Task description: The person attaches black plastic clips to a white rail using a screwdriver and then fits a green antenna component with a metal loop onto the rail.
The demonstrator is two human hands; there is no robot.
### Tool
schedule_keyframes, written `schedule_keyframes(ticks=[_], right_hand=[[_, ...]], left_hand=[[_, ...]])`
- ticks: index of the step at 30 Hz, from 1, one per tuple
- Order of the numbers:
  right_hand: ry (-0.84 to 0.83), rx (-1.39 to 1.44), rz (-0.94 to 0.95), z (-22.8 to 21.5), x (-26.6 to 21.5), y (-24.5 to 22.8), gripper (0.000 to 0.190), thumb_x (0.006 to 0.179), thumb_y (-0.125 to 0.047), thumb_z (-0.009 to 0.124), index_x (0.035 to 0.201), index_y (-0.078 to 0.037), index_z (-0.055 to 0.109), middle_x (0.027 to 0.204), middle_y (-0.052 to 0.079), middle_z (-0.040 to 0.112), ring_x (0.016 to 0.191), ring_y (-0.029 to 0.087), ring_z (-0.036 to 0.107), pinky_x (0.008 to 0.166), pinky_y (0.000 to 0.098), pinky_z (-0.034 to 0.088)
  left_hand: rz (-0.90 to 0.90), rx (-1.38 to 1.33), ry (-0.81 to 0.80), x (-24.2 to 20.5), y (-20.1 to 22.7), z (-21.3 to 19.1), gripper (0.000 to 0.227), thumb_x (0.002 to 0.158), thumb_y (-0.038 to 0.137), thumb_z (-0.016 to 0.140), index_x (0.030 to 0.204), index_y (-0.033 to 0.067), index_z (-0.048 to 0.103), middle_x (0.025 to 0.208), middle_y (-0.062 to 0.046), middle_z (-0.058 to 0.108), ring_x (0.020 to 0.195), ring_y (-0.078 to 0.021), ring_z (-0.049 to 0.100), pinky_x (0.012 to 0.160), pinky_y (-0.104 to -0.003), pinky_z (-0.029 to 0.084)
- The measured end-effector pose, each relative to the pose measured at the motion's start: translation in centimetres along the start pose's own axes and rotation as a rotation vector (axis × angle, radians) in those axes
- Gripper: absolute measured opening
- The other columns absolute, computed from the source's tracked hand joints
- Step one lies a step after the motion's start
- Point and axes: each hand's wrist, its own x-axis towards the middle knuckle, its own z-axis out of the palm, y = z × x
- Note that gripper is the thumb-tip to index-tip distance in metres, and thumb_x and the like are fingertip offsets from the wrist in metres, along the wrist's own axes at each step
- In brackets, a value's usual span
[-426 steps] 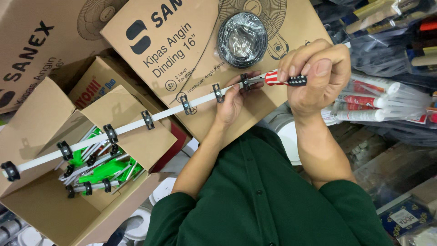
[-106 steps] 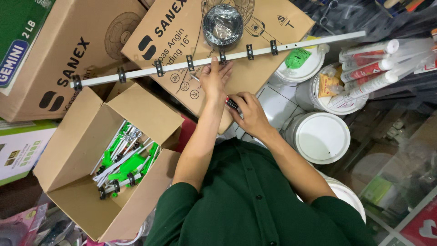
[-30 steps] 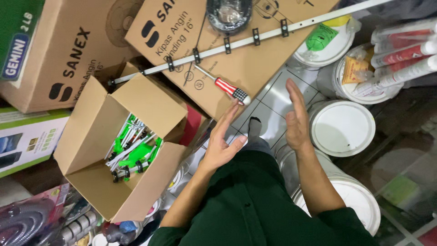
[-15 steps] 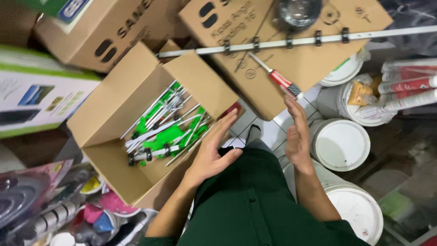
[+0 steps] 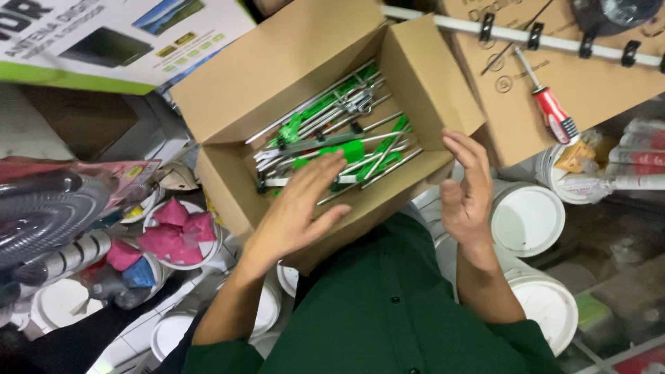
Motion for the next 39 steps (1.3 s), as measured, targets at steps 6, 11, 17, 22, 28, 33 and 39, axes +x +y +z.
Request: schedule_keyframes(ticks=[6,11,17,22,28,33,39], right_hand=[[-0.161,-0.193,-0.06,2.5,1.8,-2.7,0.043,0.1,-0.017,0.072,0.138,-0.002,0.06,0.144,0.018,0.06,0.136,0.038,0.056,0.12,0.0459,0.042],[-0.294,-0.343,-0.136,3.9,3.5,-3.7,0.047,0.092,-0.012,0.077,0.135,-0.002,0.061,0.138,0.016,0.06,0.129,0.039,0.056,0.115,0.0477,0.04],[-0.495,-0.436,-0.178,5.7,5.3,-3.4,0.047,0.091,-0.011,0.076,0.135,-0.002,0.061,0.132,0.016,0.061,0.122,0.038,0.056,0.108,0.0477,0.042],[-0.63,-0.48,-0.165,7.4,6.3,-3.1,0.046,0.087,-0.007,0.072,0.132,-0.006,0.065,0.127,0.013,0.065,0.117,0.035,0.061,0.101,0.0463,0.046],[-0.773,-0.659,-0.195,9.3,7.4,-2.1,0.037,0.086,-0.009,0.068,0.122,-0.007,0.068,0.106,0.013,0.066,0.099,0.034,0.065,0.084,0.0465,0.05],[-0.814,-0.814,-0.245,11.3,7.5,0.4,0.02,0.09,-0.014,0.063,0.107,-0.008,0.069,0.098,0.013,0.065,0.096,0.033,0.066,0.08,0.0461,0.053],[-0.796,-0.836,-0.326,12.0,7.2,0.7,0.015,0.091,-0.015,0.061,0.102,-0.008,0.069,0.098,0.013,0.063,0.097,0.032,0.065,0.081,0.0448,0.053]], left_hand=[[0.042,0.14,-0.001,-0.6,-2.7,-3.4,0.064,0.096,0.027,0.072,0.147,-0.0012,0.047,0.154,-0.022,0.048,0.142,-0.04,0.048,0.118,-0.048,0.039],[0.043,0.175,-0.011,-0.2,-4.9,-4.5,0.063,0.094,0.025,0.073,0.145,-0.0034,0.048,0.15,-0.023,0.05,0.136,-0.0417,0.049,0.114,-0.049,0.039],[0.029,0.093,0.044,0.2,-7.9,-4.1,0.055,0.099,0.017,0.069,0.147,-0.0008,0.049,0.149,-0.021,0.054,0.137,-0.0398,0.052,0.116,-0.047,0.042],[0.022,0.061,0.072,0.5,-8.4,-3.5,0.055,0.1,0.016,0.069,0.148,0.0001,0.049,0.149,-0.02,0.054,0.136,-0.0384,0.053,0.116,-0.047,0.041],[-0.013,0.085,0.048,0.9,-8.8,-3.0,0.053,0.099,0.017,0.069,0.145,0.0003,0.05,0.145,-0.02,0.057,0.133,-0.0385,0.054,0.116,-0.048,0.04],[-0.023,0.09,0.029,0.9,-9.0,-2.8,0.055,0.097,0.018,0.069,0.145,-0.0013,0.049,0.144,-0.022,0.056,0.132,-0.0394,0.054,0.115,-0.05,0.039],[-0.025,0.101,0.032,0.8,-9.0,-3.0,0.056,0.098,0.02,0.069,0.145,-0.0017,0.048,0.145,-0.023,0.055,0.132,-0.0405,0.053,0.115,-0.05,0.039]])
